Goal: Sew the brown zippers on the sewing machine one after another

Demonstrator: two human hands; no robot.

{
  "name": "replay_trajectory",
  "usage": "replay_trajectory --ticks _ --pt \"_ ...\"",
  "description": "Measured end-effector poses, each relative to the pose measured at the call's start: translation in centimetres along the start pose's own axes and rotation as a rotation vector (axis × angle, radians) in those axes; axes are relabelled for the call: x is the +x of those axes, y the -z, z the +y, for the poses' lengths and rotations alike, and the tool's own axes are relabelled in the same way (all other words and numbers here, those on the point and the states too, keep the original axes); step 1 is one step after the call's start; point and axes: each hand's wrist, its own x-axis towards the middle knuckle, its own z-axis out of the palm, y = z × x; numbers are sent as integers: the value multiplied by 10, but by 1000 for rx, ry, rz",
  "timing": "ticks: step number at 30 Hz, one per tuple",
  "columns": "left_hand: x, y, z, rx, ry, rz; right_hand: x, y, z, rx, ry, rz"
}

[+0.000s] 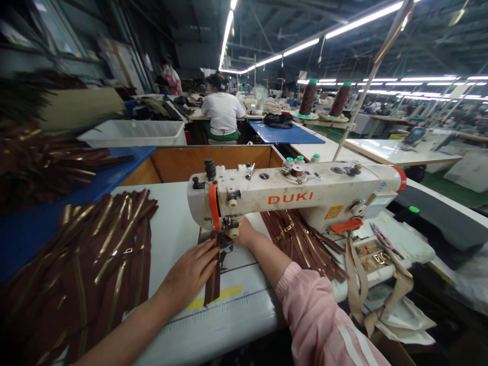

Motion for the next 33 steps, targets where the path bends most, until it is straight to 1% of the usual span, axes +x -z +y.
replay_trajectory --ticks 4,9,12,17,26,33 --pt "0 2 1 3 -3 -23 0 -2 3 8 -26 9" --pt "7 0 2 -9 16 -54 -3 0 1 -6 -56 31" --pt "9 -2 4 -21 31 -67 -4 5 -2 -15 -54 14" --pt "6 -2 8 -53 42 -88 -5 10 -2 -14 -43 -15" --pt "8 -6 4 -89 67 -75 -3 3 4 -14 -61 30" --pt "9 -5 5 -130 80 -72 -4 2 1 1 -40 56"
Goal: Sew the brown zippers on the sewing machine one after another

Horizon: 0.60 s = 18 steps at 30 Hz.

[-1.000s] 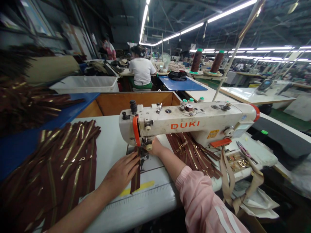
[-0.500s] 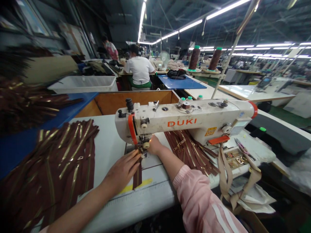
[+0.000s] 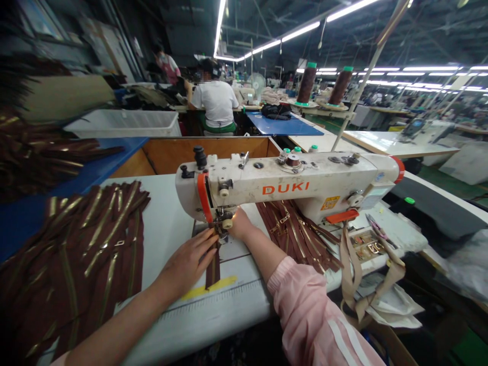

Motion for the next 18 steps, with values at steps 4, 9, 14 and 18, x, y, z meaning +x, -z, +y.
replay_trajectory --ticks 4,9,14,18 --pt "0 -1 0 9 2 -10 -1 2 -2 -24 -16 -9" --pt "1 2 2 30 16 -25 -1 2 -5 -45 -13 -7" --pt "-10 9 15 75 27 -29 0 6 -15 -113 11 -21" --pt "-28 12 32 126 -3 -39 -19 20 -23 -207 4 8"
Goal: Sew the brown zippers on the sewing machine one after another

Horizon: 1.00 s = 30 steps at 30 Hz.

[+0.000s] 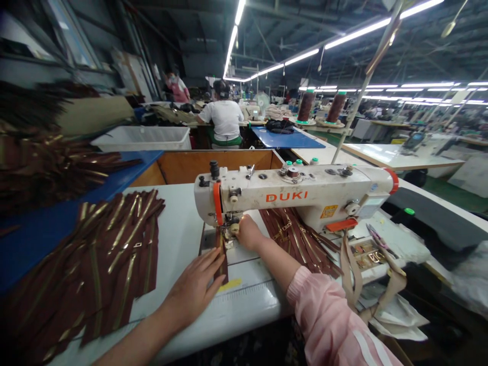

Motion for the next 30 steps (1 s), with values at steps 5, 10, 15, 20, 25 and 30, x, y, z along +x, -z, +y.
replay_trajectory --ticks 5,10,15,20,25,30 --pt "-14 5 13 1 -58 27 -61 10 -14 -209 53 96" --pt "-18 10 17 -13 -113 62 -113 3 -39 -309 178 -68" --pt "-22 10 19 22 -155 59 -129 -3 -50 -277 118 -47" --pt "-24 10 18 45 -190 33 -133 -6 -52 -224 87 -36" --pt "-26 11 15 -10 -221 19 -134 -8 -51 -238 120 -22" --pt "-27 13 13 -25 -237 34 -134 -8 -50 -309 146 -29"
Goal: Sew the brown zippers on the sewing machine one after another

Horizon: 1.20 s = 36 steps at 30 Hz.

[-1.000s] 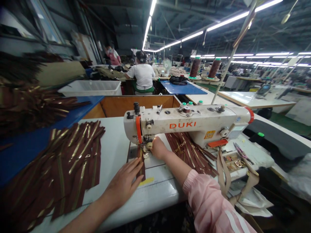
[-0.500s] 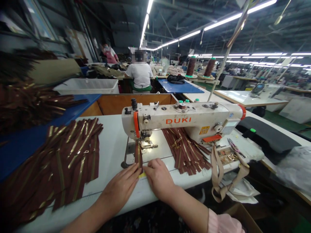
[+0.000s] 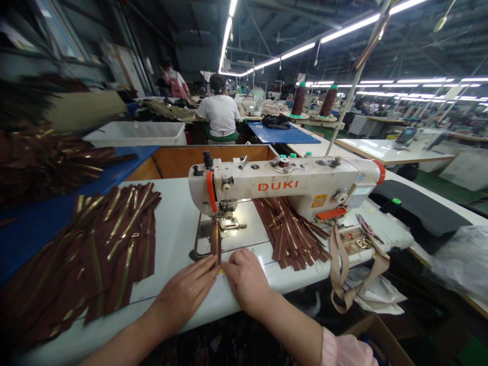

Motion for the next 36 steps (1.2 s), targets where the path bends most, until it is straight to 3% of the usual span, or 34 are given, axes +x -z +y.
replay_trajectory --ticks 7,13,18,23,26,30,33,36 --pt "-1 8 0 -39 6 22 0 -2 1 -109 54 -25" --pt "2 7 -5 -181 90 44 1 5 1 -170 103 -92" --pt "10 6 -1 -210 117 -1 3 12 4 -223 176 -142" --pt "11 8 1 -206 105 -15 1 17 12 -176 240 -156" --pt "8 6 0 -178 78 -15 3 15 22 -28 261 -121" --pt "6 2 0 -145 53 -11 20 5 32 171 111 13" --pt "7 3 0 -140 54 -19 39 -3 33 121 12 55" --pt "7 5 1 -139 49 -20 52 -7 31 26 29 17"
